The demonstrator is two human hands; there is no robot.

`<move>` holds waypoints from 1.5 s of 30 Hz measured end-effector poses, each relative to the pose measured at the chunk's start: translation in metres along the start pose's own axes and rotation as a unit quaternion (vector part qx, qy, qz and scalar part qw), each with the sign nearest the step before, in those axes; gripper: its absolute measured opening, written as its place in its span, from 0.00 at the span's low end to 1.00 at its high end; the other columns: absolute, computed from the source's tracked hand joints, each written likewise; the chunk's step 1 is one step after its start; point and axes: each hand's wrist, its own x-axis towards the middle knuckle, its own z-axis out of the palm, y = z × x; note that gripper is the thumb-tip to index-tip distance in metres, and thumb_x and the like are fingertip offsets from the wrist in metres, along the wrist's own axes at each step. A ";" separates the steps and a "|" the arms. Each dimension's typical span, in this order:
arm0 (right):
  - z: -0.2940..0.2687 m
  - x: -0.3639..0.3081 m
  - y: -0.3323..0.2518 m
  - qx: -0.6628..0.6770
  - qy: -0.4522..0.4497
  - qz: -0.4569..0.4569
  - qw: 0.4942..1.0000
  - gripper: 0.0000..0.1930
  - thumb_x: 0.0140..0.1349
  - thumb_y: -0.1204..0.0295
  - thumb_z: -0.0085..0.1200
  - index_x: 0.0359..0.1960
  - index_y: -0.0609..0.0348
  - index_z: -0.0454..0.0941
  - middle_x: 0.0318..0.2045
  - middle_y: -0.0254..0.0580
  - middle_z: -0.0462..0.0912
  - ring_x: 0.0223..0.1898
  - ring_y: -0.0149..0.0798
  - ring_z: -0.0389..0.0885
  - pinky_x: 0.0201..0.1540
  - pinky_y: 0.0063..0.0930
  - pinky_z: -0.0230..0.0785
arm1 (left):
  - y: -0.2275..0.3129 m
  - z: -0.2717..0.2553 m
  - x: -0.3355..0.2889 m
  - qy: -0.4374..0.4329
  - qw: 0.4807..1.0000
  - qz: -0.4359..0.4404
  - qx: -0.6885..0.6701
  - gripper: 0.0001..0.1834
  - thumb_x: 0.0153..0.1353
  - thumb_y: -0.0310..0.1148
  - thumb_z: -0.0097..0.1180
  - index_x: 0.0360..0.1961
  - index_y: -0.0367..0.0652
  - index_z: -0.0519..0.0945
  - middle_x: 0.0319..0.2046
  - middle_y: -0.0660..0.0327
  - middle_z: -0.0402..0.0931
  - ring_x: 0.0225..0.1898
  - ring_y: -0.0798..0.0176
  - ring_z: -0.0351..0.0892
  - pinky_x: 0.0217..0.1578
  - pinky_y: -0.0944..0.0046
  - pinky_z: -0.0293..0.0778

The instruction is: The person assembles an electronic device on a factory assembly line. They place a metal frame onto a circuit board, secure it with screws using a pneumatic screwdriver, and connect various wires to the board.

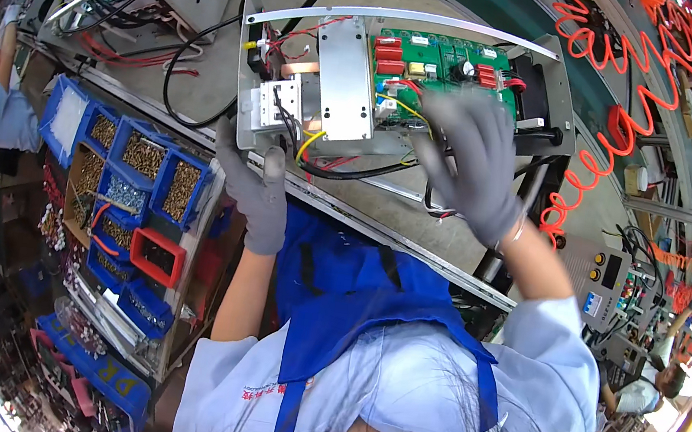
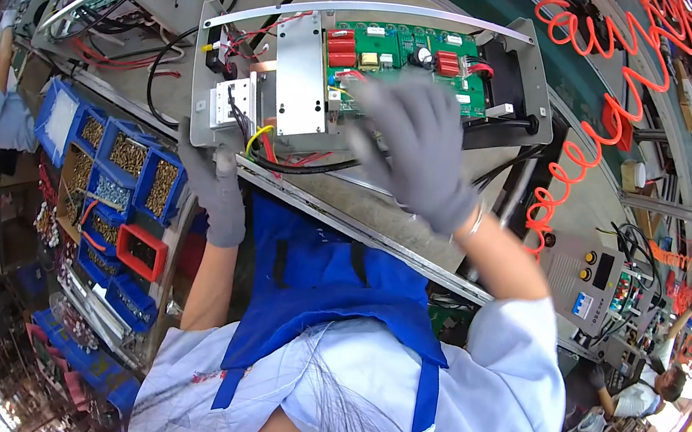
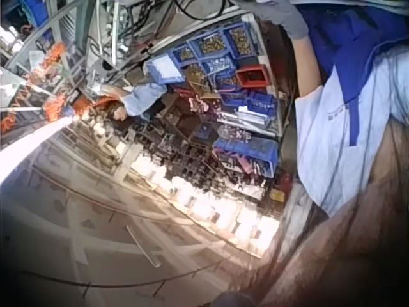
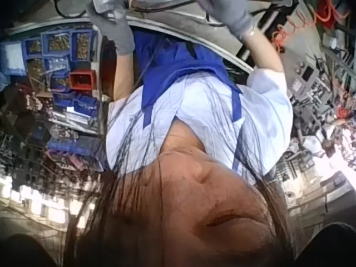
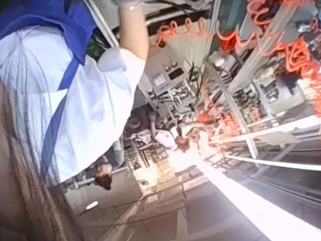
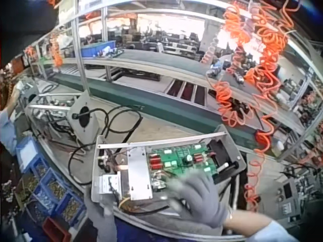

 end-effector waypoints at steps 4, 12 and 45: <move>0.035 -0.126 -0.051 0.229 -0.209 0.071 0.948 0.17 0.56 0.68 0.58 0.47 0.56 0.76 0.38 0.43 0.79 0.42 0.49 0.77 0.44 0.40 0.69 | -0.003 0.019 0.005 0.066 0.994 -0.077 -0.031 0.38 0.67 0.55 0.48 0.62 0.30 0.64 0.57 0.49 0.68 0.57 0.57 0.68 0.59 0.57 0.63; 0.164 -0.218 -0.023 0.055 -0.316 0.318 0.892 0.13 0.55 0.71 0.54 0.43 0.55 0.76 0.47 0.48 0.74 0.51 0.53 0.71 0.50 0.47 0.65 | -0.045 0.023 0.067 0.148 0.984 -0.053 -0.084 0.32 0.66 0.51 0.55 0.56 0.29 0.71 0.48 0.51 0.76 0.48 0.60 0.73 0.51 0.60 0.70; -0.118 -0.092 -0.004 0.251 -0.009 0.337 0.908 0.15 0.58 0.78 0.59 0.47 0.66 0.79 0.36 0.43 0.85 0.34 0.30 0.83 0.36 0.24 0.75 | 0.066 0.087 0.095 -0.333 0.879 0.303 0.158 0.04 0.51 0.32 0.60 0.28 0.48 0.85 0.45 0.57 0.79 0.51 0.53 0.74 0.54 0.53 0.67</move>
